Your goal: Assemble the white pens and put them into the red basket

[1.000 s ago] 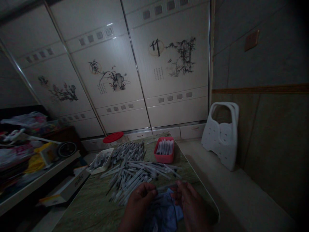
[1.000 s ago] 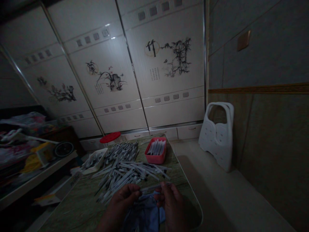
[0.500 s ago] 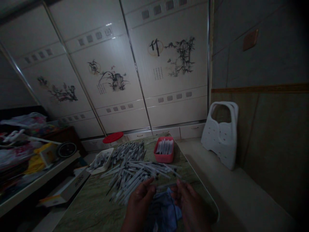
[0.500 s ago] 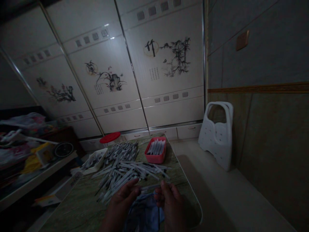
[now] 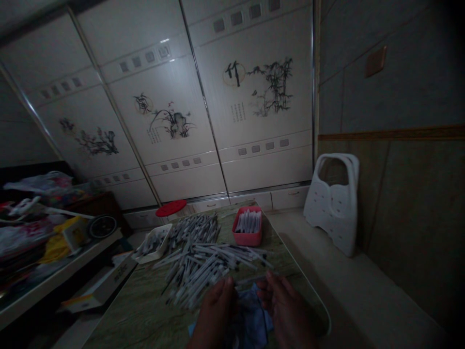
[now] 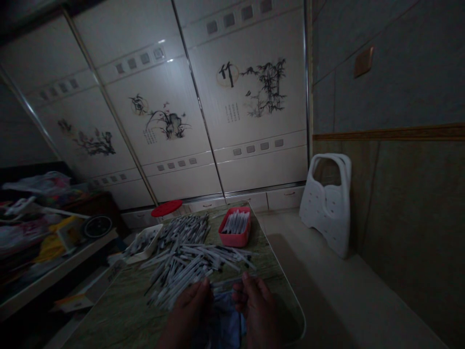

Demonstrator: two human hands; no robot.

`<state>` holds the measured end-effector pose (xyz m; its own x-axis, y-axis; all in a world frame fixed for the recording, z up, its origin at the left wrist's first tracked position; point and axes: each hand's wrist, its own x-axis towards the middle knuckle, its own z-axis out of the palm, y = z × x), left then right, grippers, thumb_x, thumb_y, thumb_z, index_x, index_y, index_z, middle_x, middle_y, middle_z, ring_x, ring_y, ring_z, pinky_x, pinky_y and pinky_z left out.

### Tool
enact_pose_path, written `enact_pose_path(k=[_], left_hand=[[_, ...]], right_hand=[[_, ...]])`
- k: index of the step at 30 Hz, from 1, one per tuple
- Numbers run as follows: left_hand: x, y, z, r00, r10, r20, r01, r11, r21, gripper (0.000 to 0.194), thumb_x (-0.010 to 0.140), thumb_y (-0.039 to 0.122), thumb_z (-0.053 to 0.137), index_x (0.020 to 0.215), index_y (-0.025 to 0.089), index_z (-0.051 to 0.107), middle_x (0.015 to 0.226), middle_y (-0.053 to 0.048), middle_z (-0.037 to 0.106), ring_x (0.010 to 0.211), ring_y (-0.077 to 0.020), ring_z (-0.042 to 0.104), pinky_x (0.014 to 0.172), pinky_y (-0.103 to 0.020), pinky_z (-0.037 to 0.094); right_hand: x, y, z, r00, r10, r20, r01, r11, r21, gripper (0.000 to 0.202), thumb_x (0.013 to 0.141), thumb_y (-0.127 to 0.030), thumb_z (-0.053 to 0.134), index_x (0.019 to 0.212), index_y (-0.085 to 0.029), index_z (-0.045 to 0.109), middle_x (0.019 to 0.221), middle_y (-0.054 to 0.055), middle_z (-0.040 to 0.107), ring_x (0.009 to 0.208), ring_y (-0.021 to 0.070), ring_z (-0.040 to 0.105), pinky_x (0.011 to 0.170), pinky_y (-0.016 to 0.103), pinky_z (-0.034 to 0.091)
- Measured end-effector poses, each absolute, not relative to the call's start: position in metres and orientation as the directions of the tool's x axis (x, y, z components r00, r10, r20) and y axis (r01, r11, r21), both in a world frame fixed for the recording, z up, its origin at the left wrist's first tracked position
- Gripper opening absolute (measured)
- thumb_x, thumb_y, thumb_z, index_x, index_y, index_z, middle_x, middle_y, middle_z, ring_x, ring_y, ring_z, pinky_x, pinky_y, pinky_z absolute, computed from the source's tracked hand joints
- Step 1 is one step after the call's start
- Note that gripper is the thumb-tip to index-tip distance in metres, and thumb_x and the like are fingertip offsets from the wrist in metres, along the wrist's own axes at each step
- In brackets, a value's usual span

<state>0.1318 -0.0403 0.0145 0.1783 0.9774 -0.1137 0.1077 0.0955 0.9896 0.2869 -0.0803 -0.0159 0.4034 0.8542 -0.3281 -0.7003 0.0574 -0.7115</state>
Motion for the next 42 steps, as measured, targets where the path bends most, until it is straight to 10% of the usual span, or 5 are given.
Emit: enact_pose_path(k=[10, 17, 28, 34, 42], left_hand=[[0.126, -0.042, 0.012, 0.196, 0.972, -0.128, 0.051, 0.12, 0.991, 0.073, 0.06, 0.065, 0.086, 0.114, 0.017, 0.074, 0.093, -0.009, 0.076, 0.079, -0.0215, 0.066, 0.07, -0.03, 0.048], [0.13, -0.046, 0.007, 0.124, 0.98, -0.154, 0.068, 0.146, 0.987, 0.059, 0.074, 0.078, 0.065, 0.065, 0.02, 0.062, 0.056, 0.003, 0.053, 0.05, -0.0112, 0.044, 0.05, -0.023, 0.032], [0.126, -0.049, 0.013, 0.177, 0.975, -0.131, -0.025, 0.138, 0.99, 0.061, 0.069, 0.064, 0.082, 0.111, 0.02, 0.073, 0.094, -0.008, 0.076, 0.082, -0.0205, 0.067, 0.071, -0.028, 0.05], [0.128, -0.049, 0.012, 0.154, 0.966, -0.205, 0.056, 0.199, 0.978, 0.058, 0.076, 0.078, 0.063, 0.07, 0.021, 0.062, 0.055, 0.004, 0.051, 0.049, -0.0118, 0.042, 0.048, -0.023, 0.029], [0.124, -0.055, 0.023, 0.236, 0.971, -0.029, 0.105, 0.004, 0.994, 0.047, 0.077, 0.066, 0.073, 0.08, 0.019, 0.07, 0.068, 0.0, 0.062, 0.063, -0.0146, 0.05, 0.059, -0.024, 0.039]], right_hand=[[0.289, -0.08, -0.02, 0.413, 0.85, -0.327, -0.68, 0.049, -0.732, 0.05, 0.069, -0.06, 0.086, 0.089, -0.018, 0.067, 0.073, 0.003, 0.076, 0.062, 0.0167, 0.069, 0.054, 0.025, 0.05], [0.286, -0.081, -0.018, 0.402, 0.865, -0.299, -0.668, 0.054, -0.742, 0.049, 0.07, -0.059, 0.085, 0.086, -0.017, 0.066, 0.071, 0.003, 0.075, 0.061, 0.0162, 0.068, 0.053, 0.024, 0.048], [0.29, -0.082, -0.017, 0.398, 0.859, -0.321, -0.676, 0.038, -0.736, 0.048, 0.073, -0.06, 0.083, 0.088, -0.018, 0.067, 0.071, 0.002, 0.075, 0.063, 0.0174, 0.069, 0.056, 0.026, 0.05], [0.286, -0.085, -0.011, 0.392, 0.875, -0.284, -0.671, 0.06, -0.739, 0.047, 0.071, -0.059, 0.085, 0.084, -0.018, 0.067, 0.07, 0.002, 0.074, 0.061, 0.0159, 0.066, 0.054, 0.025, 0.048], [0.287, -0.085, -0.014, 0.397, 0.87, -0.291, -0.667, 0.056, -0.743, 0.045, 0.074, -0.058, 0.084, 0.085, -0.018, 0.066, 0.068, 0.001, 0.074, 0.06, 0.015, 0.066, 0.054, 0.024, 0.048]])
